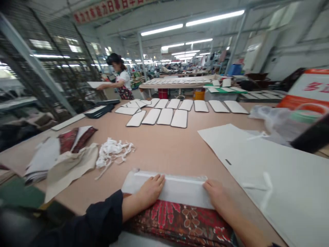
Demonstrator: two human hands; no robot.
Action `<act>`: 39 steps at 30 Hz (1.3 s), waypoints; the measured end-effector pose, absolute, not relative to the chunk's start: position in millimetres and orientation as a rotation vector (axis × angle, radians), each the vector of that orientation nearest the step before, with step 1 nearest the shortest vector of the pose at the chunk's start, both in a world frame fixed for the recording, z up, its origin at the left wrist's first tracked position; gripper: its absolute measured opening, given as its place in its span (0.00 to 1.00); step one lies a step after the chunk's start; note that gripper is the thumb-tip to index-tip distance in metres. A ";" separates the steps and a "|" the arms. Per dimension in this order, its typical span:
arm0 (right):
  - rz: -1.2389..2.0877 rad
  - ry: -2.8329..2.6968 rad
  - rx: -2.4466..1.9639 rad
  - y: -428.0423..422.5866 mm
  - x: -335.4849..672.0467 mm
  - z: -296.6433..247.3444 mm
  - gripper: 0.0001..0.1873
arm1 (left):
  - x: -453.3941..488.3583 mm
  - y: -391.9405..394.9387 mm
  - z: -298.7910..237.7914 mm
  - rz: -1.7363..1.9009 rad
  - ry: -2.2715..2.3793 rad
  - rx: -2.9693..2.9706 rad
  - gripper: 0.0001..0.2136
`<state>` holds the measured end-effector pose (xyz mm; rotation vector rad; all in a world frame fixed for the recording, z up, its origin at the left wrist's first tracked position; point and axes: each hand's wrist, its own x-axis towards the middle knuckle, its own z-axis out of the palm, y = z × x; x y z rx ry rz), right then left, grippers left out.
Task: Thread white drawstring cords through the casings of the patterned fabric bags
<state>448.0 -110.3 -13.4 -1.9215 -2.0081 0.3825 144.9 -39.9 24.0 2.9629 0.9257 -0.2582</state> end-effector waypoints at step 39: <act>0.826 -1.269 -1.658 -79.4 459.4 -16.7 0.18 | 309.7 -9.4 5.1 0.247 1.035 2.321 0.08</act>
